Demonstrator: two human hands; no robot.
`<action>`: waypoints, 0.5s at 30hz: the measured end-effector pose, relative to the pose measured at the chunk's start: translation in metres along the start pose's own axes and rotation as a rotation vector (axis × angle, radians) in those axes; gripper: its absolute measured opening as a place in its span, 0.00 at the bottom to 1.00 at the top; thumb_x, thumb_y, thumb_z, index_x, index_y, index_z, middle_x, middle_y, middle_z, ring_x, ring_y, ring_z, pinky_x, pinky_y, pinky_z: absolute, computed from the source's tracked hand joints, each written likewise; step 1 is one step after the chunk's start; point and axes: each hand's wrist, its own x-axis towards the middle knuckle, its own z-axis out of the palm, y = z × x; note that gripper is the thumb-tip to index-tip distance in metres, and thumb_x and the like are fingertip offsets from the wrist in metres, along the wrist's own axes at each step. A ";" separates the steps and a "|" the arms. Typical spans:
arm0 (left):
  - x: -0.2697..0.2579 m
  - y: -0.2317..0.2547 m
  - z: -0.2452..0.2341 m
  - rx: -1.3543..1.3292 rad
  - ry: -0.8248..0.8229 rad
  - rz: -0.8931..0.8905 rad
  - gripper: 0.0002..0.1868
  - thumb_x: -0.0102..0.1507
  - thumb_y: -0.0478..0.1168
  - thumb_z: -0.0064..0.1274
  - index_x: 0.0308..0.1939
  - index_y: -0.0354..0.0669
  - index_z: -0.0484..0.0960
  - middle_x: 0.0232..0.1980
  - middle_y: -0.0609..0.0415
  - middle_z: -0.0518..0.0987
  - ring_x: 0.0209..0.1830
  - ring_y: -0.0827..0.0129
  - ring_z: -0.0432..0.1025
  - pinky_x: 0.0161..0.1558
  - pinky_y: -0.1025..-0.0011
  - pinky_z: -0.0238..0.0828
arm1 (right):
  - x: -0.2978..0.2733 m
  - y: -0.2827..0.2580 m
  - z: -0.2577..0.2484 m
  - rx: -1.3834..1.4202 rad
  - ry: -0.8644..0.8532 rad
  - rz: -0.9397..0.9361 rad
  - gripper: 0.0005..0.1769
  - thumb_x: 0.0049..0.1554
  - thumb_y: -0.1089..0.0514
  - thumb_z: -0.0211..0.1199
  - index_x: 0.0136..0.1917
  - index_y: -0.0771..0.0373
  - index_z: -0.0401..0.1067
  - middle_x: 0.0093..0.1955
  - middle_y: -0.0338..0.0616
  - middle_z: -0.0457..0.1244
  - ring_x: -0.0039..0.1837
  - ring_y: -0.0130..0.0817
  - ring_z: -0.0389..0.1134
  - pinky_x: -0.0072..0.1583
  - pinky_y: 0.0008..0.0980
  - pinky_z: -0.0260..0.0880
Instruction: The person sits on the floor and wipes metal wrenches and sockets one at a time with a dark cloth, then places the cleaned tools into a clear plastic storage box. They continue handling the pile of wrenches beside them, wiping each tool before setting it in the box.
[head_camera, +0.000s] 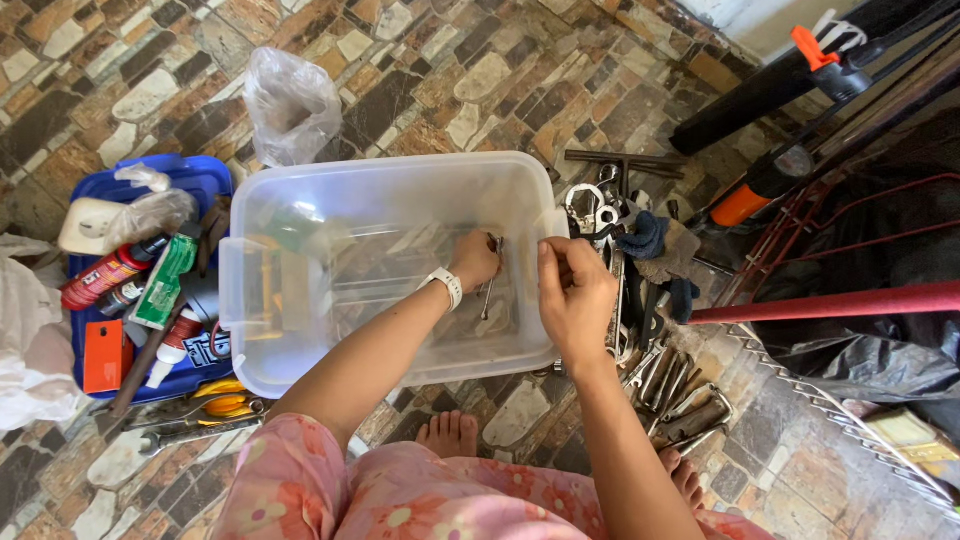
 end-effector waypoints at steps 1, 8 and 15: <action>-0.003 0.002 -0.001 -0.013 -0.016 -0.014 0.07 0.57 0.34 0.58 0.32 0.31 0.86 0.33 0.39 0.85 0.35 0.51 0.83 0.37 0.58 0.76 | 0.001 -0.001 0.000 0.003 0.001 0.000 0.05 0.63 0.64 0.64 0.47 0.69 0.76 0.37 0.44 0.65 0.33 0.26 0.63 0.38 0.27 0.63; -0.019 0.005 -0.009 0.094 0.065 0.076 0.14 0.52 0.39 0.69 0.36 0.35 0.84 0.38 0.40 0.83 0.42 0.45 0.78 0.42 0.55 0.72 | 0.002 -0.006 -0.001 0.018 -0.012 0.024 0.05 0.62 0.64 0.64 0.46 0.69 0.76 0.36 0.43 0.64 0.33 0.25 0.62 0.38 0.27 0.62; -0.014 0.003 -0.003 0.037 -0.027 -0.161 0.12 0.57 0.37 0.67 0.27 0.28 0.83 0.29 0.40 0.83 0.29 0.55 0.81 0.34 0.60 0.75 | 0.000 -0.007 -0.004 0.013 -0.039 0.031 0.05 0.62 0.65 0.64 0.46 0.70 0.77 0.35 0.42 0.63 0.33 0.24 0.61 0.36 0.26 0.60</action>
